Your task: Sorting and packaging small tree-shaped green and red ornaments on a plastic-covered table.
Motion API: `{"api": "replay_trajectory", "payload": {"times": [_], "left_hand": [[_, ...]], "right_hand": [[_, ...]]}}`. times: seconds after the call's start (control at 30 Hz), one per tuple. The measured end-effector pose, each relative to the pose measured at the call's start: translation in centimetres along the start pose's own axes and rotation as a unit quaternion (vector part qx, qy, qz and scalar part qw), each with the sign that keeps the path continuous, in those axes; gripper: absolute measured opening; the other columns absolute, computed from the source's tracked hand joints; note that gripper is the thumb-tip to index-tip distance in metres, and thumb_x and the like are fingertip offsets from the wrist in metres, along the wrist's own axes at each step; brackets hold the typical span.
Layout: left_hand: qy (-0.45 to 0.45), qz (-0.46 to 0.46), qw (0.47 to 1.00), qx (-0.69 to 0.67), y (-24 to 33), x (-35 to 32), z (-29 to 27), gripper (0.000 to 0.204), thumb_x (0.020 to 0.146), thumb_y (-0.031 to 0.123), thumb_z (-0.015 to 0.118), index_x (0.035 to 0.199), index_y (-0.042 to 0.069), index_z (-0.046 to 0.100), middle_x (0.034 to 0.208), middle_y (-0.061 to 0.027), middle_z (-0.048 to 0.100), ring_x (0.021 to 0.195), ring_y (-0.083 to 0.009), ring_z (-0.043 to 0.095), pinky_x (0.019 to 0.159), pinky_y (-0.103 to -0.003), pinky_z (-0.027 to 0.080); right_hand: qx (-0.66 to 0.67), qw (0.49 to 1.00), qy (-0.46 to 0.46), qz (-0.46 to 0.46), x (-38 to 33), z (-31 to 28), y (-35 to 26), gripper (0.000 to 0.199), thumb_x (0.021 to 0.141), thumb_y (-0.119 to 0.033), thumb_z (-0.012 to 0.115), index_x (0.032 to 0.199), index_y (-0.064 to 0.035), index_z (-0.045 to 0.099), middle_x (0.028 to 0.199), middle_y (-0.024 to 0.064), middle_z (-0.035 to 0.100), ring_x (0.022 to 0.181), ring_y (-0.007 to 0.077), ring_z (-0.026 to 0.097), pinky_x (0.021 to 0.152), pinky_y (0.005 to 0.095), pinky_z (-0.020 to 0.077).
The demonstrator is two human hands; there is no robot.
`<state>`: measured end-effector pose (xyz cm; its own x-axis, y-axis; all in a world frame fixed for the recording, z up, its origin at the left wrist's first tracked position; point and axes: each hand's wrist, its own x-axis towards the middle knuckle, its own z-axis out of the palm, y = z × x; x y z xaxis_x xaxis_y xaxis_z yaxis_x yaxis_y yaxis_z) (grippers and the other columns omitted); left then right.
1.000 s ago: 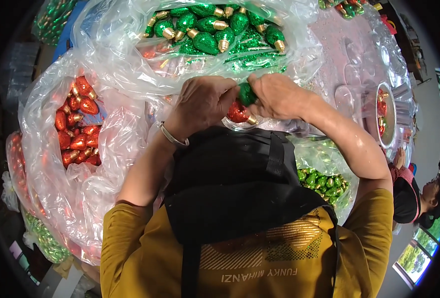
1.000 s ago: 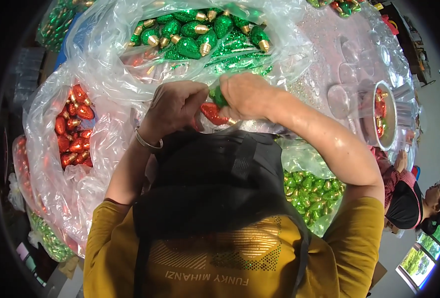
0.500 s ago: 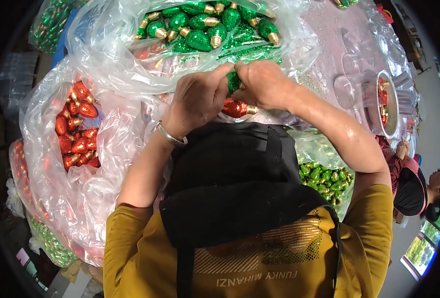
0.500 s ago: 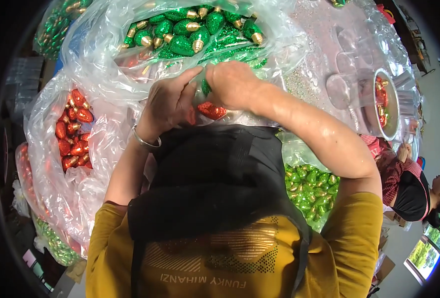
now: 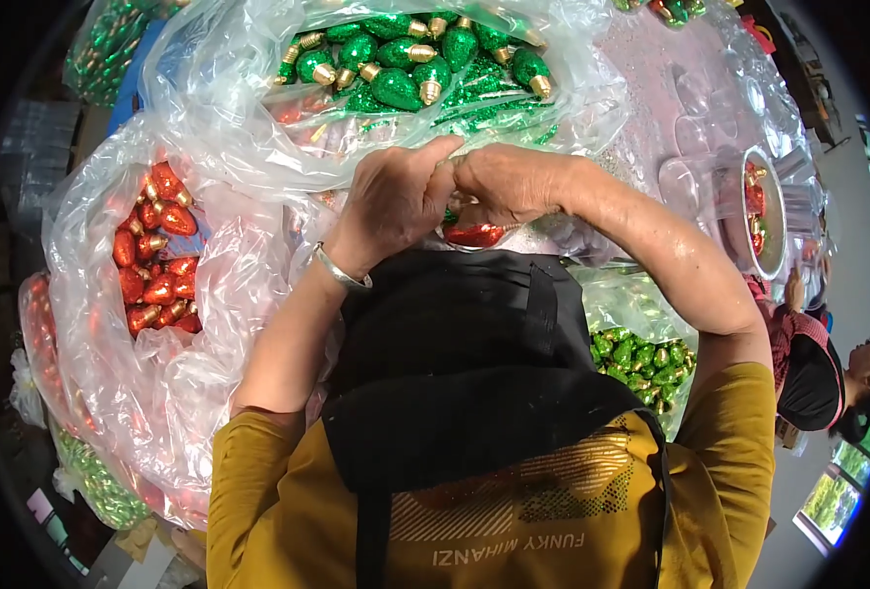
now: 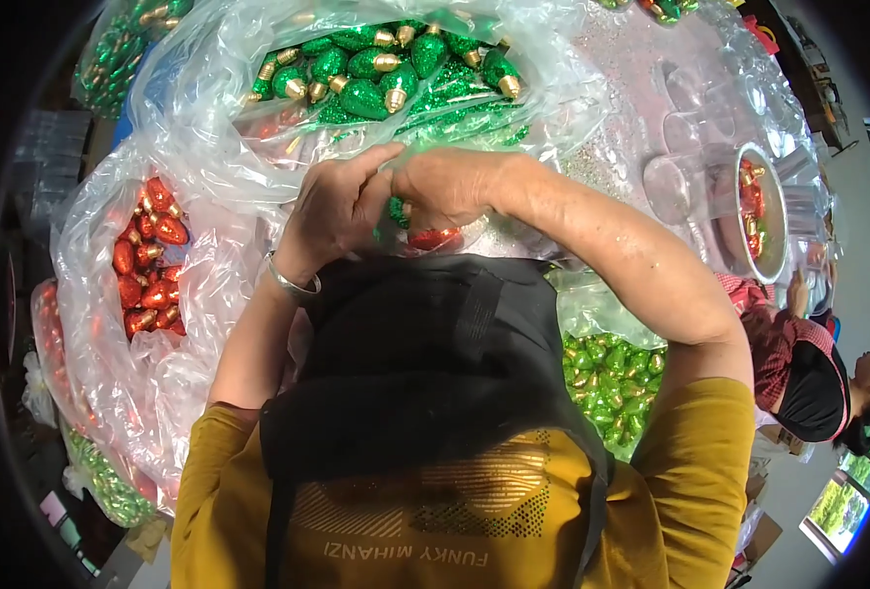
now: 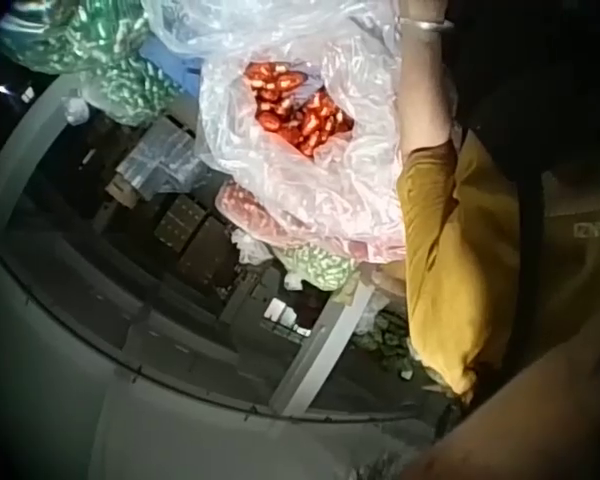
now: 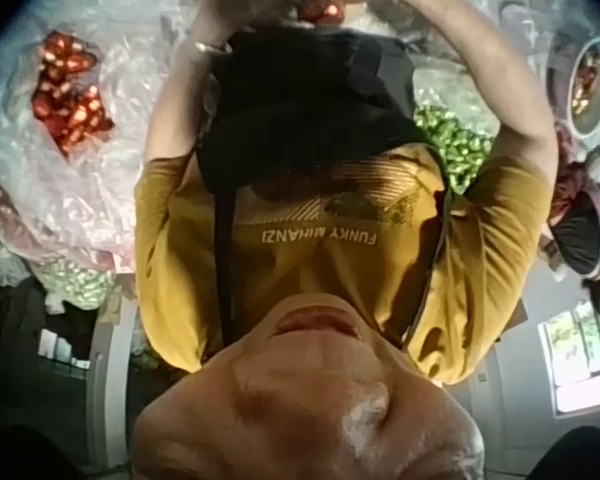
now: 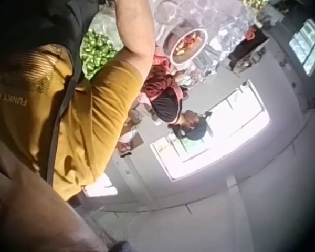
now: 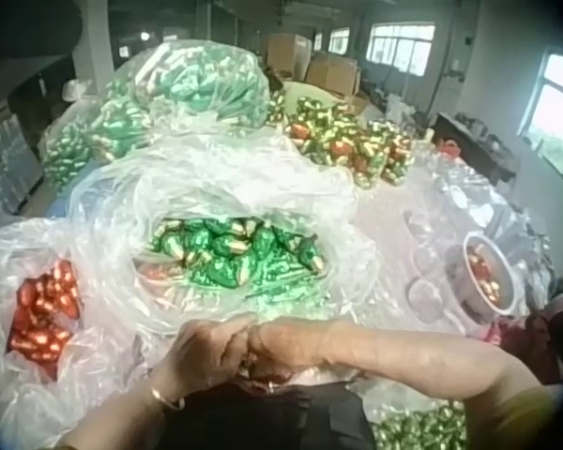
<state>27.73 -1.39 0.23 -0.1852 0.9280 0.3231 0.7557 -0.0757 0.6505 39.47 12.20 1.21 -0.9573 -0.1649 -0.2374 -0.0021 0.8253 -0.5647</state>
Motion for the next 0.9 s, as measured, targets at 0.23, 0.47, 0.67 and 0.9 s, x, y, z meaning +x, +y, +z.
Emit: {"api": "replay_trajectory", "payload": {"times": [0.23, 0.47, 0.67, 0.9], "left_hand": [[0.019, 0.041, 0.998, 0.032, -0.4, -0.2, 0.4, 0.024, 0.081, 0.007, 0.055, 0.102, 0.0, 0.064, 0.062, -0.0221, 0.055, 0.055, -0.0348, 0.058, 0.052, -0.039, 0.044], [0.008, 0.015, 1.0, -0.001, -0.1, -0.3, 0.5, 0.026, 0.08, 0.007, 0.056, 0.104, 0.0, 0.064, 0.063, -0.0212, 0.055, 0.056, -0.0358, 0.057, 0.052, -0.04, 0.044], [0.002, 0.042, 0.998, 0.045, 0.7, -1.6, -0.5, 0.026, 0.079, 0.005, 0.056, 0.104, 0.001, 0.063, 0.06, -0.0188, 0.055, 0.054, -0.0358, 0.056, 0.052, -0.042, 0.044], [-0.046, 0.059, 0.989, 0.127, 2.0, -1.2, -0.4, 0.025, 0.075, 0.007, 0.058, 0.099, 0.002, 0.063, 0.06, -0.0144, 0.057, 0.056, -0.0313, 0.059, 0.052, -0.04, 0.045]], "right_hand": [[-0.055, 0.997, -0.049, 0.018, -0.9, -1.1, -2.3, 0.021, 0.071, -0.018, 0.064, 0.087, -0.0051, 0.063, 0.08, 0.0171, 0.064, 0.079, 0.0362, 0.062, 0.065, 0.0419, 0.0485], [0.111, 0.986, -0.122, 0.023, -0.7, -0.1, -1.1, 0.014, 0.068, -0.007, 0.061, 0.081, -0.0008, 0.058, 0.071, 0.0169, 0.06, 0.067, 0.0355, 0.057, 0.058, 0.04, 0.0444], [0.003, 0.99, -0.072, 0.123, -2.0, -2.2, 0.4, 0.011, 0.07, -0.009, 0.061, 0.079, -0.0039, 0.066, 0.074, 0.0177, 0.063, 0.076, 0.035, 0.063, 0.066, 0.0392, 0.049], [-0.045, 0.972, -0.163, 0.164, -0.1, 0.3, 2.5, 0.016, 0.067, -0.004, 0.064, 0.082, -0.0001, 0.06, 0.077, 0.0183, 0.064, 0.078, 0.0374, 0.062, 0.066, 0.0419, 0.0481]]}}
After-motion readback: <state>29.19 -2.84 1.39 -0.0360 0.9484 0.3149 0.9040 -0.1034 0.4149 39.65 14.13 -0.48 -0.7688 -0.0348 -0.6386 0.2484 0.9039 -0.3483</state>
